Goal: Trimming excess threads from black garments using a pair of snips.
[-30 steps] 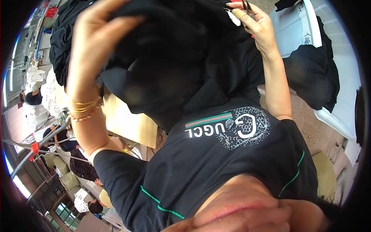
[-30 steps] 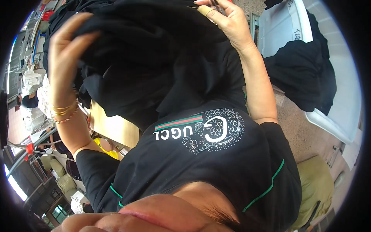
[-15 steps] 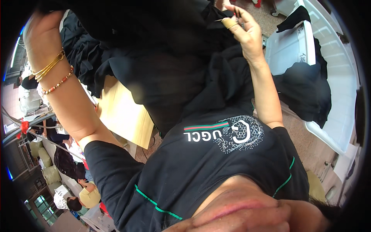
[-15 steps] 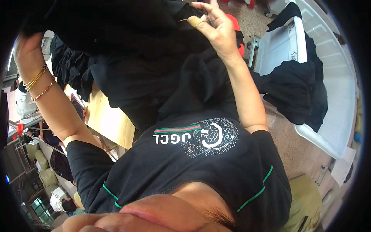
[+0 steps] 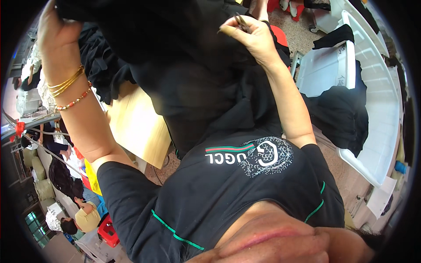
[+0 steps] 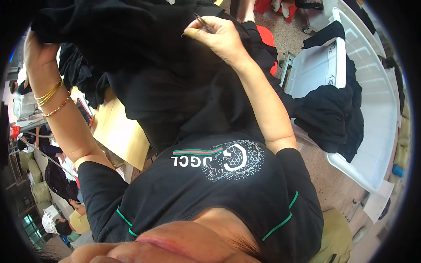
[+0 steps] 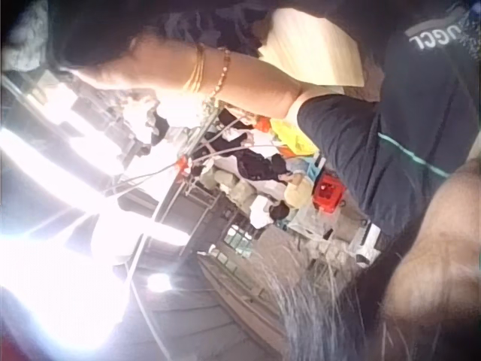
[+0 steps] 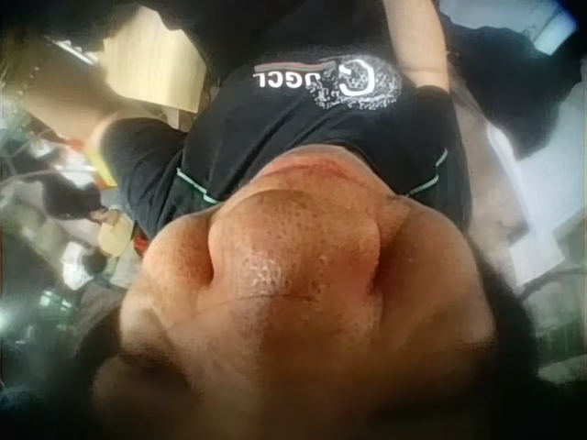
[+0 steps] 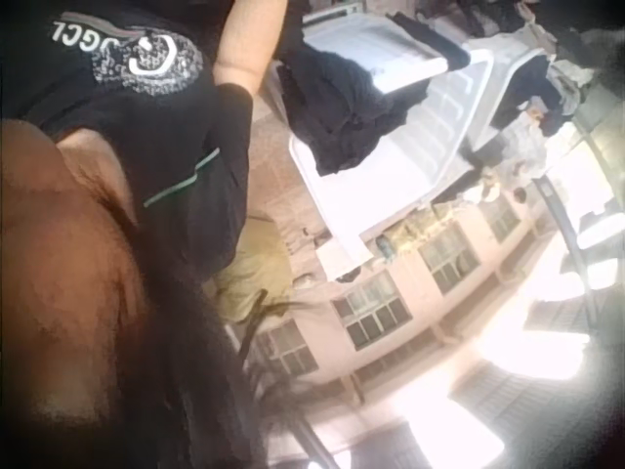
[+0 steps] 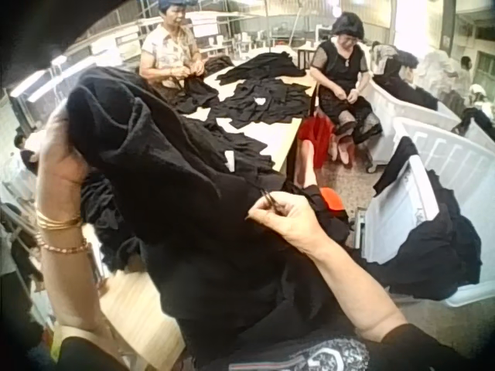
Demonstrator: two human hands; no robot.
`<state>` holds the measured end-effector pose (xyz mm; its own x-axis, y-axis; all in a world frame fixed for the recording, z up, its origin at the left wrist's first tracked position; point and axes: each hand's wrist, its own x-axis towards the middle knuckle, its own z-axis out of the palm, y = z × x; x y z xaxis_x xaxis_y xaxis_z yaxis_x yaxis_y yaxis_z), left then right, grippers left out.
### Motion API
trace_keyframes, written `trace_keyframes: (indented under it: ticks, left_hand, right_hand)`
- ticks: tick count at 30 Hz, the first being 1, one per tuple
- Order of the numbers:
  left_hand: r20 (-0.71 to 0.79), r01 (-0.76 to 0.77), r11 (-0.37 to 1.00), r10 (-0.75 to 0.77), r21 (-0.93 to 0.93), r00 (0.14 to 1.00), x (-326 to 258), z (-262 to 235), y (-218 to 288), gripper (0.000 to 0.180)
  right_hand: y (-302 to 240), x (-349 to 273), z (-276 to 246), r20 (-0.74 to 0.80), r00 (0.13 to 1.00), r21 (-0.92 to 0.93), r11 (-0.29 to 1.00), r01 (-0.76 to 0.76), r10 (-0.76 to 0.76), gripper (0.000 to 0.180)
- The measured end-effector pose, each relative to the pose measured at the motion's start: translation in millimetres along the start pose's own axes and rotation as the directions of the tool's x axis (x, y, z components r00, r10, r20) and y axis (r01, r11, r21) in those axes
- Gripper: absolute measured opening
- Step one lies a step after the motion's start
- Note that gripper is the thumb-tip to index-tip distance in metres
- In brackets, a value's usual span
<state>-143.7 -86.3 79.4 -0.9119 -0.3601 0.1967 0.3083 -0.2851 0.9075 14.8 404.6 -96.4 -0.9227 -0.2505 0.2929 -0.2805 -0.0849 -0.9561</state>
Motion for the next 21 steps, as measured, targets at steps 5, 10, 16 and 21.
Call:
trace_keyframes:
  ticks: [5,10,16,21]
  left_hand:
    - [0.081,-0.003,0.772,-0.063,0.636,0.995,-112,-11,-63,0.033]
    - [0.561,-0.534,-0.176,0.294,0.827,0.774,-171,-8,-101,0.047]
    - [0.576,-0.499,0.606,0.081,0.62,0.814,-254,58,-81,0.02]
    - [0.55,-0.482,0.482,0.0,0.732,0.835,-285,69,-83,0.023]
  right_hand:
    - [-3,-31,-35,0.097,0.995,-0.034,0.999,0.008,-0.004,0.009]
    - [13,-46,-57,-0.034,0.964,-0.026,0.964,-0.266,0.265,0.011]
    - [-4,-21,-20,-0.005,0.992,-0.155,0.98,-0.123,0.124,0.036]
    - [-13,-14,0,0.245,0.967,-0.229,0.973,-0.014,0.071,0.042]
